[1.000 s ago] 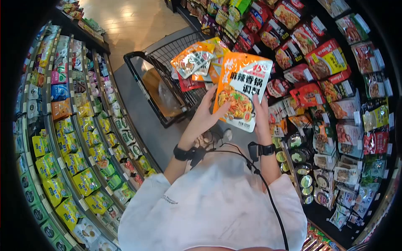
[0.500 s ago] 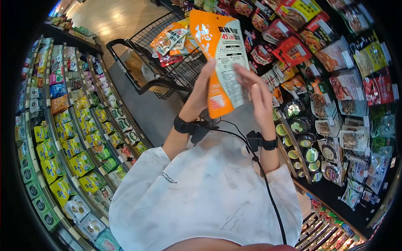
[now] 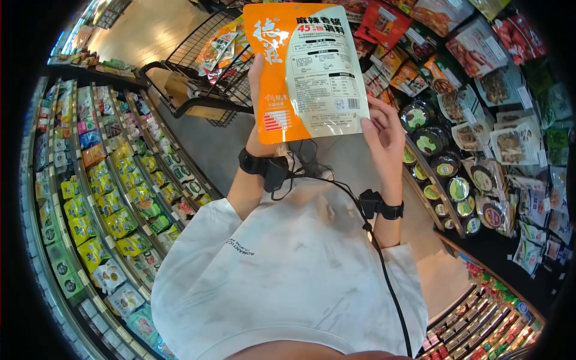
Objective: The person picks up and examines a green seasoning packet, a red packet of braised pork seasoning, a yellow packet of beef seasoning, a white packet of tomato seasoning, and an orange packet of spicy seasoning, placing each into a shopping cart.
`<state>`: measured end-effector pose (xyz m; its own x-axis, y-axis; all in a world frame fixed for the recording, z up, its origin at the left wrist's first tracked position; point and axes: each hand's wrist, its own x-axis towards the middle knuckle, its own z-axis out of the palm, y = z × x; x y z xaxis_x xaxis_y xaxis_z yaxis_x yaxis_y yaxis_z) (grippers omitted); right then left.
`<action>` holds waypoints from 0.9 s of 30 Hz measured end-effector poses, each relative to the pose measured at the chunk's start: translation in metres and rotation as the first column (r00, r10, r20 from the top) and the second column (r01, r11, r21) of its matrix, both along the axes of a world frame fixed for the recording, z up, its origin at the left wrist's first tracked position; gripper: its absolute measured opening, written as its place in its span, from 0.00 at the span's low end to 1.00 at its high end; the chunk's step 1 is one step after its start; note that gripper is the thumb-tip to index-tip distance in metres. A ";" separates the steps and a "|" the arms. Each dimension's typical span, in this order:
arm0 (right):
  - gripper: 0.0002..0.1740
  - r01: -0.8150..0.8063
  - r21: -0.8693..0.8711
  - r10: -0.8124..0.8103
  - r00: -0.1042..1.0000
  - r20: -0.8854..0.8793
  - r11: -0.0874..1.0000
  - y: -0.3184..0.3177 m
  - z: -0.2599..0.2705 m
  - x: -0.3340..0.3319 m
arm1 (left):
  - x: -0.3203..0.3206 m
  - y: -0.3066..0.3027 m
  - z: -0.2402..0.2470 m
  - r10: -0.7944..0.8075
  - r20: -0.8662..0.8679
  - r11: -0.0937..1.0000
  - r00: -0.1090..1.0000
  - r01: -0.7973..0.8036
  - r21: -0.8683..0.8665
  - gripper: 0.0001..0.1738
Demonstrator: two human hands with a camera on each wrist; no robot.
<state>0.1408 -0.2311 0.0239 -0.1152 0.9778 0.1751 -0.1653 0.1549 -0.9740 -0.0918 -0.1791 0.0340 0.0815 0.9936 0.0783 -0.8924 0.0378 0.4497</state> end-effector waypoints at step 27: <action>0.36 -0.063 -0.017 0.065 0.958 0.278 0.998 0.074 -0.008 -0.070 | -0.022 0.056 0.033 -0.231 -0.544 0.970 0.807 0.144 -0.198 0.28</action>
